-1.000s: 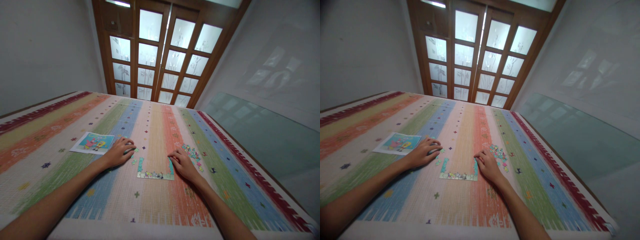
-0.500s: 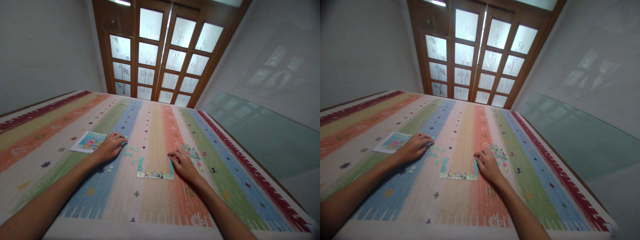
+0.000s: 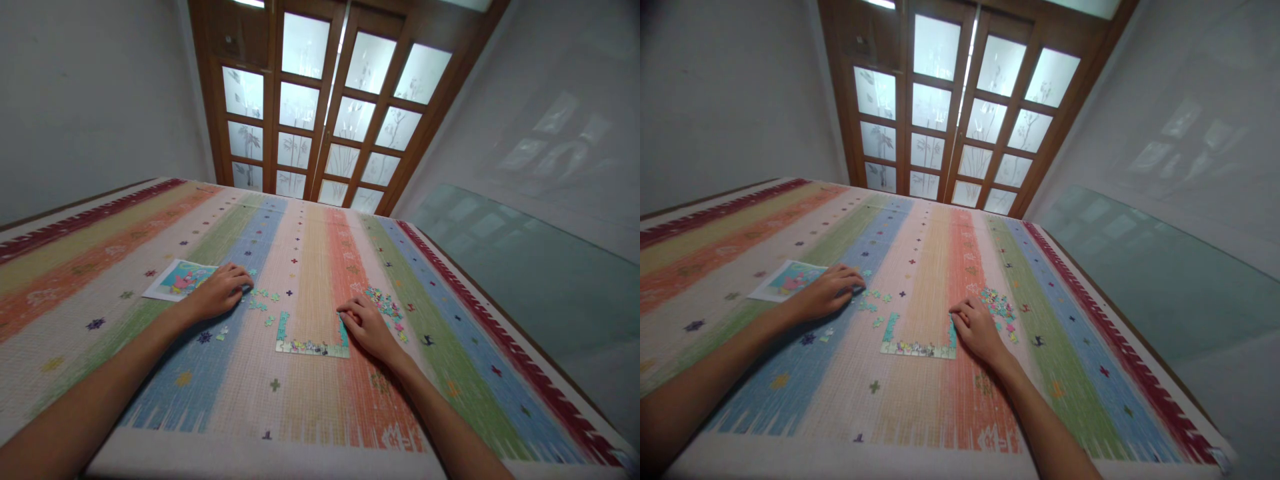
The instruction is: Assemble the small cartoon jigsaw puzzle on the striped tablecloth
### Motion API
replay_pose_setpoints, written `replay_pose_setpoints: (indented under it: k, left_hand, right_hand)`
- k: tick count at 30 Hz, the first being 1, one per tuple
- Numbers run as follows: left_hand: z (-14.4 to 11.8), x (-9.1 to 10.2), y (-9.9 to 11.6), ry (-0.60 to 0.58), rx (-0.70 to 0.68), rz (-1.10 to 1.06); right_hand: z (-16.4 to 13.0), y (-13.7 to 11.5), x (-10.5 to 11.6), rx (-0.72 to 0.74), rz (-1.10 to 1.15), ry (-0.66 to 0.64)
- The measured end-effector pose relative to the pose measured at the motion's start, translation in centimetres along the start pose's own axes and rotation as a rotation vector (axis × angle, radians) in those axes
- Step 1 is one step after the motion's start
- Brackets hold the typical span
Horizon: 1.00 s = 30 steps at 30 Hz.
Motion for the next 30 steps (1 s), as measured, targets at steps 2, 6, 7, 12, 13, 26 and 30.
replay_pose_setpoints:
  k: [2, 6, 7, 12, 13, 26, 30]
  left_hand:
    - [0.0, 0.3, 0.7, -0.026, -0.018, -0.036]
    - [-0.1, 0.7, 1.8, -0.085, -0.029, -0.095]
    - [-0.1, 0.7, 2.0, -0.093, -0.026, -0.108]
    - [-0.1, 0.4, 2.0, -0.11, 0.022, -0.166]
    - [0.0, 0.3, 1.9, -0.112, 0.03, -0.176]
    - [0.2, 0.2, 1.9, -0.091, 0.075, -0.21]
    - [0.2, 0.2, 1.8, -0.093, 0.062, -0.218]
  right_hand:
    - [0.0, 0.0, 0.0, 0.0, -0.002, 0.002]
    - [0.0, 0.0, 0.0, -0.001, -0.002, 0.0]
    - [0.0, 0.0, 0.0, -0.001, 0.0, -0.001]
    - [0.0, 0.0, 0.1, 0.003, -0.003, 0.004]
    - [0.0, 0.0, 0.1, 0.004, -0.002, 0.006]
    - [0.0, -0.1, 0.1, 0.002, -0.004, -0.005]
    - [0.0, 0.0, 0.1, -0.004, 0.004, -0.004]
Point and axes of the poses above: each hand's wrist, its own z-axis towards the middle knuckle, its own x-axis out of the back of the hand, y = z × x, the point moved 1 cm from there along z, towards the middle knuckle, and after that the axes turned 1 degree about x, right-handed, at the moved point
